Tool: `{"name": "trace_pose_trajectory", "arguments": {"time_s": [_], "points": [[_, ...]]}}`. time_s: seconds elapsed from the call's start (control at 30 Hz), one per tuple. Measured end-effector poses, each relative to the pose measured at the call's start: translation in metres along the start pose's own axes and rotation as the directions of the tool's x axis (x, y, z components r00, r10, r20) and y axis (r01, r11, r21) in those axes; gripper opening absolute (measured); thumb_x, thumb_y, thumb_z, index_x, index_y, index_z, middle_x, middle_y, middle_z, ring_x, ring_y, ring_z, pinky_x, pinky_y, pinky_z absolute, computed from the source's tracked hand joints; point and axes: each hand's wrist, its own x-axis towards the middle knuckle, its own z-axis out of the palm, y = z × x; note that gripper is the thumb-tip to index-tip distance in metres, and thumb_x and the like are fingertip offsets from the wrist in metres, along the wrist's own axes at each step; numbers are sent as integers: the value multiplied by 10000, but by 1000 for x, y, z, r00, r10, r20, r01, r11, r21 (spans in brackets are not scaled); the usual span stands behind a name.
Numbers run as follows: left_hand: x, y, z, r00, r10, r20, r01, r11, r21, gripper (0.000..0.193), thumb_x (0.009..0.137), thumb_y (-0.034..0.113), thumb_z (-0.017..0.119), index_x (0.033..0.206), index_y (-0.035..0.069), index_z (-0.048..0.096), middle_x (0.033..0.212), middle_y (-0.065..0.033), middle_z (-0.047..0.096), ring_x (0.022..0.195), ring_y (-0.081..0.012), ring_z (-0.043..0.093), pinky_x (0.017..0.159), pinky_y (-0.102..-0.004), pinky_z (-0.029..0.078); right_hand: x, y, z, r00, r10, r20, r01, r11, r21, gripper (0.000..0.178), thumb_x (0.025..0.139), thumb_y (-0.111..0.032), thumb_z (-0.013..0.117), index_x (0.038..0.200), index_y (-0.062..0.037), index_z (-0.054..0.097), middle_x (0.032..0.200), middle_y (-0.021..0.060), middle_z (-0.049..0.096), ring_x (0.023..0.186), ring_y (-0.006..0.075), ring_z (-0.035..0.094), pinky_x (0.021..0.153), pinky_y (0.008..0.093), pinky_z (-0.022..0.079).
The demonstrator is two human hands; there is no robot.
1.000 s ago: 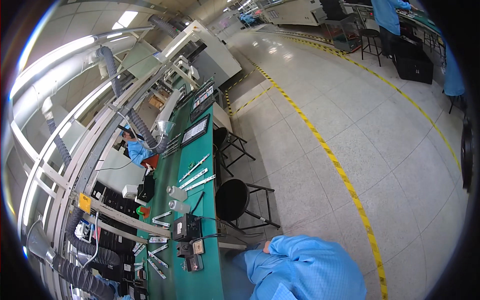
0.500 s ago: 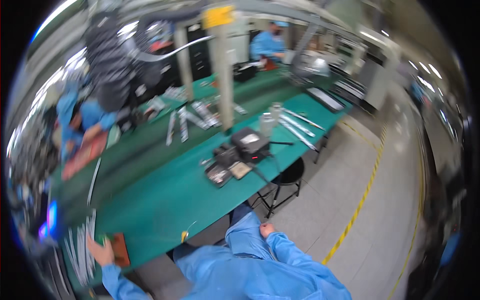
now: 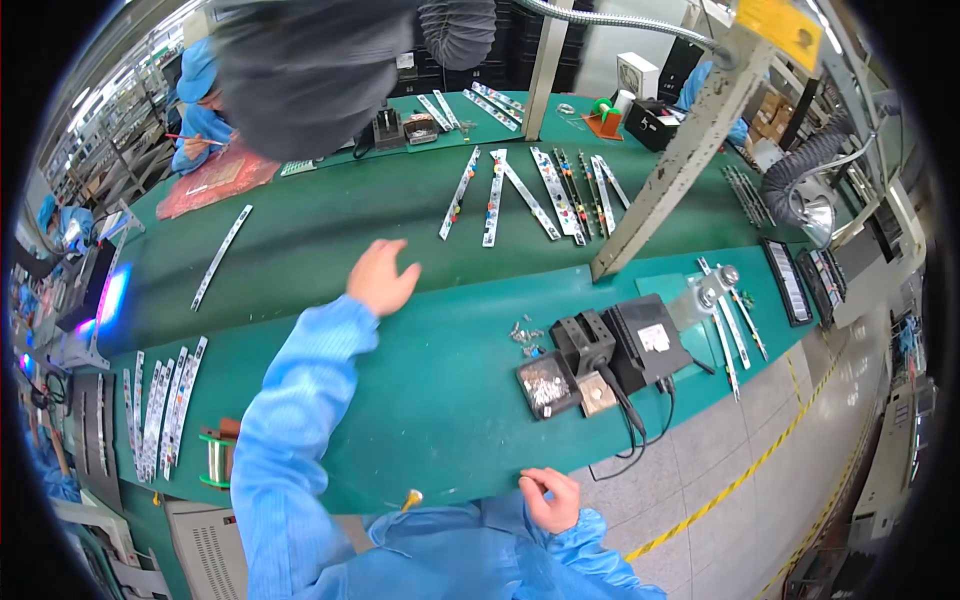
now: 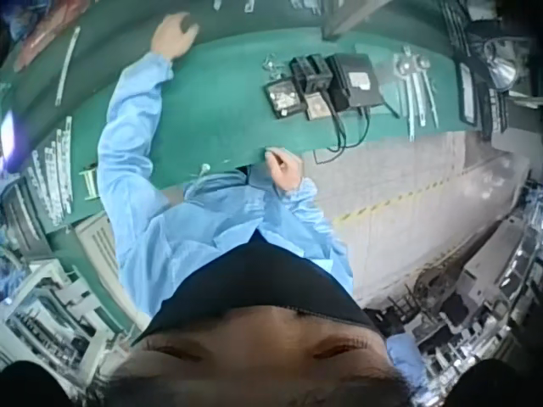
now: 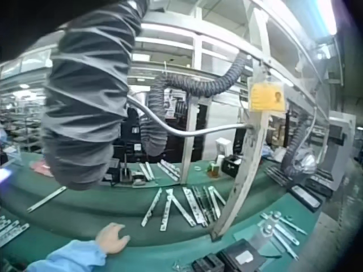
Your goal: The person solders components onto circuit board strips using a soldering iron and solder wire, then takes additional circuit boards from the conveyor belt and aligns them on the table.
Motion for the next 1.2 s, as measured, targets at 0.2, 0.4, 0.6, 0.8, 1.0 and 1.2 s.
{"name": "trace_pose_trajectory", "arguments": {"time_s": [0.2, 0.4, 0.6, 0.8, 1.0, 1.2], "points": [[143, 16, 116, 954, -280, 111, 272, 959, 79, 493, 843, 368, 579, 1211, 40, 585, 1205, -191, 580, 1110, -361, 565, 954, -431, 451, 65, 8, 22, 928, -330, -176, 319, 944, -84, 150, 708, 34, 696, 853, 3, 673, 596, 89, 582, 462, 212, 547, 446, 314, 424], [185, 30, 132, 845, -483, 229, 456, 875, 163, 414, 849, 275, 527, 1188, 40, 568, 1234, -199, 562, 1151, -368, 549, 972, -441, 439, 73, 8, 19, 951, -226, -213, 226, 974, -28, 145, 684, 20, 705, 825, -3, 681, 566, 82, 560, 443, 209, 536, 436, 305, 414], [177, 39, 132, 859, -462, 222, 467, 884, 34, 349, 832, 226, 534, 1125, 46, 588, 1177, -191, 591, 1096, -360, 580, 917, -440, 470, 77, 10, 17, 952, -234, -195, 239, 971, 1, 159, 679, 28, 706, 833, 0, 677, 580, 85, 575, 448, 212, 547, 437, 304, 421], [156, 79, 144, 989, -110, 102, 78, 958, 276, 287, 812, 292, 582, 913, 47, 691, 983, -173, 650, 924, -350, 639, 788, -443, 514, 75, 11, 16, 954, -238, -182, 243, 970, 8, 161, 680, 31, 706, 837, 8, 675, 594, 94, 590, 455, 212, 557, 440, 302, 426], [163, 86, 147, 924, -279, 261, 226, 950, 216, 308, 776, 285, 590, 947, 53, 695, 1014, -206, 673, 937, -359, 656, 833, -434, 515, 75, 7, 16, 951, -242, -194, 253, 967, 35, 152, 682, 39, 690, 829, 14, 663, 579, 92, 579, 440, 206, 539, 434, 300, 410], [155, 49, 115, 990, -104, -91, 105, 994, 10, 268, 759, 266, 622, 829, 12, 673, 738, -187, 668, 752, -345, 674, 703, -457, 527, 74, 8, 13, 955, -242, -172, 251, 967, 34, 155, 693, 27, 700, 845, 12, 675, 601, 99, 599, 455, 209, 556, 440, 305, 426]]}}
